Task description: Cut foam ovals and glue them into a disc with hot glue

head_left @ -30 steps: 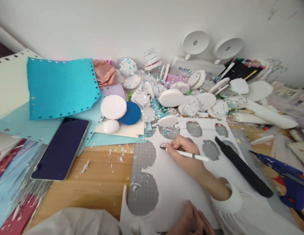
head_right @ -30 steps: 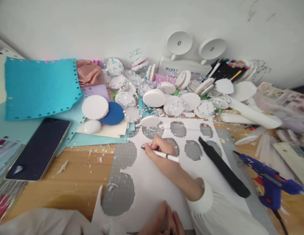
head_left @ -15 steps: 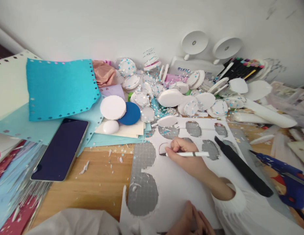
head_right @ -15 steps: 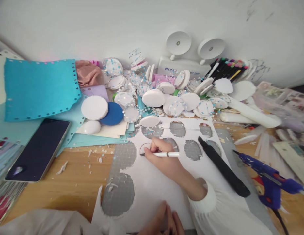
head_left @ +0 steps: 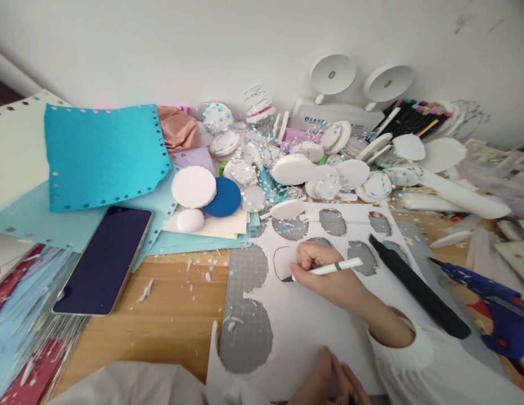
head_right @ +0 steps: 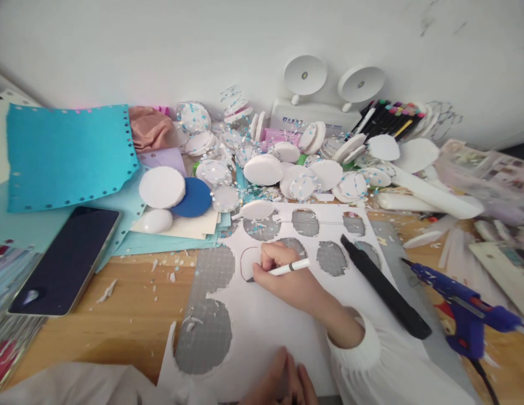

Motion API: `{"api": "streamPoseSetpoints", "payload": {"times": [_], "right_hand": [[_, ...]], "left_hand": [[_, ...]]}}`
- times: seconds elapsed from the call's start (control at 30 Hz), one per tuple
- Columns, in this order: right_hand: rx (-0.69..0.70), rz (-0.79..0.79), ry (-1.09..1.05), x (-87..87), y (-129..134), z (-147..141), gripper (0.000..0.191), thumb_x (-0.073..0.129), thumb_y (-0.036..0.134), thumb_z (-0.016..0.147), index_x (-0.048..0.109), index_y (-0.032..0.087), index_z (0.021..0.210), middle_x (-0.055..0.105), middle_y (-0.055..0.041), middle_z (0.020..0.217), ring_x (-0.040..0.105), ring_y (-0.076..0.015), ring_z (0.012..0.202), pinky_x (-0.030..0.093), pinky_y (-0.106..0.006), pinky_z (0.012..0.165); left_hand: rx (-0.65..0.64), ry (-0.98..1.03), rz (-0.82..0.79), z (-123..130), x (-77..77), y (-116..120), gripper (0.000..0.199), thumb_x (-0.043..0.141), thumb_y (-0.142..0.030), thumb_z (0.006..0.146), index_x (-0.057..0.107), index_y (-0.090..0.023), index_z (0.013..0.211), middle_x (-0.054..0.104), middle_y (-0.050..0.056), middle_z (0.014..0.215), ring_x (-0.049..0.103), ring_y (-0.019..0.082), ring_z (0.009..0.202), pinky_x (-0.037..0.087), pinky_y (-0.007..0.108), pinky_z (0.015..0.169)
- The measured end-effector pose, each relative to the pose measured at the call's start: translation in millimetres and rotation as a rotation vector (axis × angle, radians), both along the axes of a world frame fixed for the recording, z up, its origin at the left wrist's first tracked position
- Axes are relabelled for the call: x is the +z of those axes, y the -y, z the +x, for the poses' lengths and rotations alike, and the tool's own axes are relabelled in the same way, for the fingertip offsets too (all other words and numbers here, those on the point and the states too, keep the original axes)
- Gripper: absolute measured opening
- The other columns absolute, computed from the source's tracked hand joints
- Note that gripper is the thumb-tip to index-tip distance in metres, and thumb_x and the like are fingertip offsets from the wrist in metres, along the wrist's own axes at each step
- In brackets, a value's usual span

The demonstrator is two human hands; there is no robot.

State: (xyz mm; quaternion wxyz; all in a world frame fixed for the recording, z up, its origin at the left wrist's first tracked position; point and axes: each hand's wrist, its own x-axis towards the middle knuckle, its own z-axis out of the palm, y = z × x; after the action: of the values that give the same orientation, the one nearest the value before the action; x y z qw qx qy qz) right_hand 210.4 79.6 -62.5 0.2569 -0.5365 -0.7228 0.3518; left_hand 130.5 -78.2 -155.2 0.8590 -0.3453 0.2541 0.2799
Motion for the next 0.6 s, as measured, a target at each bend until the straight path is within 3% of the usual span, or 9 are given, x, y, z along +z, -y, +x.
{"api": "streamPoseSetpoints", "payload": {"times": [0.13,0.2,0.27,0.37,0.53,0.6], "right_hand": [[0.008,0.009,0.038,1.2,-1,5,0.025,0.051,0.021,0.073,0.032,0.023,0.057,0.043,0.0036,0.056,0.043,-0.0129,0.057,0.034,-0.026,0.055],[0.007,0.008,0.05,1.6,-2,7,0.024,0.05,0.02,0.072,0.031,0.023,0.057,0.043,0.0036,0.055,0.042,-0.0129,0.057,0.033,-0.026,0.055],[0.009,-0.005,0.056,2.4,-3,10,0.025,0.05,0.02,0.071,0.031,0.023,0.056,0.043,0.0038,0.054,0.041,-0.0126,0.056,0.033,-0.026,0.055],[0.017,-0.044,0.067,4.3,-4,14,0.025,0.051,0.019,0.07,0.031,0.023,0.056,0.041,0.0043,0.053,0.038,-0.0121,0.054,0.03,-0.026,0.052],[0.002,-0.152,0.066,6.7,-7,20,0.024,0.05,0.02,0.069,0.03,0.023,0.057,0.038,0.0053,0.054,0.035,-0.0114,0.053,0.027,-0.025,0.05],[0.002,-0.181,0.063,7.2,-8,21,0.023,0.05,0.021,0.069,0.03,0.023,0.057,0.037,0.0054,0.055,0.034,-0.0112,0.053,0.027,-0.025,0.05]], "left_hand": [[0.079,0.264,-0.656,-12,28.2,-26,0.032,0.035,0.011,0.069,0.057,-0.008,0.079,0.058,0.009,0.093,0.066,0.014,0.075,0.06,0.022,0.054],[0.078,0.312,-0.823,-17,42.2,-36,0.032,0.033,0.01,0.068,0.057,-0.008,0.082,0.056,0.01,0.096,0.066,0.016,0.075,0.061,0.025,0.052],[0.032,0.242,-0.675,-20,49.2,-39,0.032,0.033,0.011,0.069,0.057,-0.008,0.077,0.057,0.01,0.096,0.067,0.017,0.078,0.06,0.023,0.053],[-0.037,0.072,-0.33,-18,46.6,-34,0.031,0.033,0.013,0.069,0.057,-0.006,0.067,0.059,0.008,0.086,0.065,0.014,0.074,0.055,0.021,0.053],[0.167,-0.152,0.216,-16,36.1,-21,0.013,0.055,0.0,0.071,0.059,-0.012,0.073,0.06,0.004,0.078,0.065,0.021,0.074,0.055,0.039,0.061],[0.197,-0.198,0.311,-19,37.3,-24,0.01,0.058,-0.005,0.072,0.06,-0.013,0.077,0.059,0.003,0.077,0.065,0.023,0.074,0.054,0.042,0.061]]}}
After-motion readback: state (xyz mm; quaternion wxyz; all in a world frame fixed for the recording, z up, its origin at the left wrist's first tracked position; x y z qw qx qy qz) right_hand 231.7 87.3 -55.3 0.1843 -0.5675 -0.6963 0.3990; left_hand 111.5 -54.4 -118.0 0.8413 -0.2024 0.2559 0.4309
